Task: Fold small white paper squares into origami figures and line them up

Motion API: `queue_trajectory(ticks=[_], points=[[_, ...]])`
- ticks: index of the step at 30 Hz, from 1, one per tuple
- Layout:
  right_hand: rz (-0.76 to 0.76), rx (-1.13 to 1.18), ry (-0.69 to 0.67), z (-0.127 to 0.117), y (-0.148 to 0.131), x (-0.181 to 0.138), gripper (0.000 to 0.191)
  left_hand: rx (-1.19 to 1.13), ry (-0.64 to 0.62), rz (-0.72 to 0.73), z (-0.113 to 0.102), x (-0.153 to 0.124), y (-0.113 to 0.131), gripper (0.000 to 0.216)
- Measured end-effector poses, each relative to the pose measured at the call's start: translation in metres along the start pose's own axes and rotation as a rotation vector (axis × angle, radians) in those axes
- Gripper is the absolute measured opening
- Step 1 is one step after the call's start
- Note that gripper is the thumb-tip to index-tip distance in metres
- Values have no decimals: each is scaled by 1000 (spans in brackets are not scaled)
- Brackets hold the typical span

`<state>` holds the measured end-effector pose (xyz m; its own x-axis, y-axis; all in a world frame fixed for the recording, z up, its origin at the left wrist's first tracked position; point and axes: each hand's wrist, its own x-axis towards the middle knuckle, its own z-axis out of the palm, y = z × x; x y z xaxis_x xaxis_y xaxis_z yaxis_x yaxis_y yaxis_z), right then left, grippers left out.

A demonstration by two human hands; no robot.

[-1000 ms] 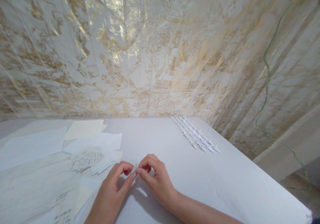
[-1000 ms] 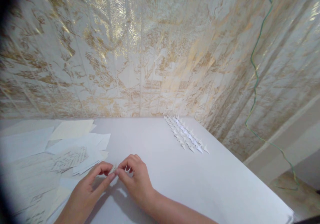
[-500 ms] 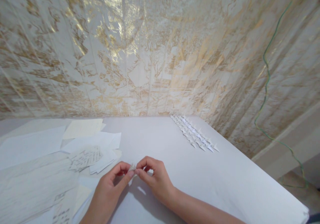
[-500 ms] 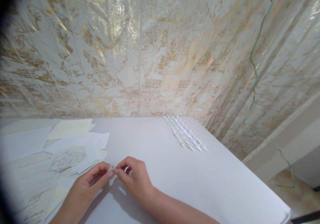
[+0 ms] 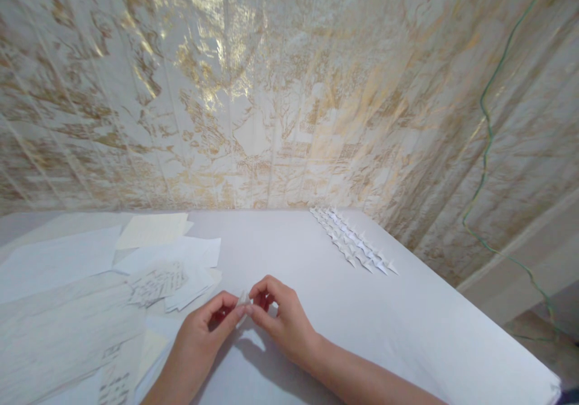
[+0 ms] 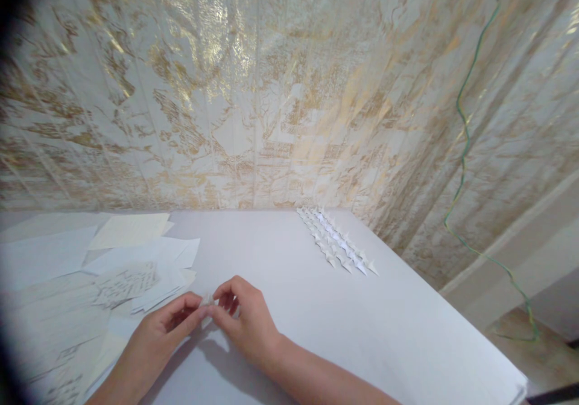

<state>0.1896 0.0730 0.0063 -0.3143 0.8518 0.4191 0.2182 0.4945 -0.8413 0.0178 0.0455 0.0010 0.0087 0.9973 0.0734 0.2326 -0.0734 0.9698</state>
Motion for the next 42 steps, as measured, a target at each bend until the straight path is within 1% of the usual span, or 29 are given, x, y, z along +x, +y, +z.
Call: queue_trajectory(ticks=[4,15,21,24,26,29,32,36,38,40,42], points=[[38,28,20,2,1,-1,13,23,20,24,0,-1,1,30],[105,139,45,5,2,0,14,58,69,94,-1,0,-1,30],[165,183,31,7,-1,-1,15,113,87,99,-1,-1,6,28],[157,181,25,9,-2,-1,8,141,89,107,0,-2,11,28],[157,184,8,9,-2,-1,9,155,91,108,1,-2,14,29],[172,154,-26,8,0,-1,13,168,107,98,0,-1,15,29],[163,66,-59,4,0,-1,14,162,113,82,0,0,13,29],[92,-135,-123,-1,-3,-1,9,136,106,70,-1,1,10,30],[63,-196,-142,-1,-4,-1,8,124,97,73,-2,0,9,30],[54,-189,-138,0,-5,-2,7,112,90,83,-2,0,10,29],[70,-123,-121,2,-5,-2,3,96,85,94,-3,-1,11,27]])
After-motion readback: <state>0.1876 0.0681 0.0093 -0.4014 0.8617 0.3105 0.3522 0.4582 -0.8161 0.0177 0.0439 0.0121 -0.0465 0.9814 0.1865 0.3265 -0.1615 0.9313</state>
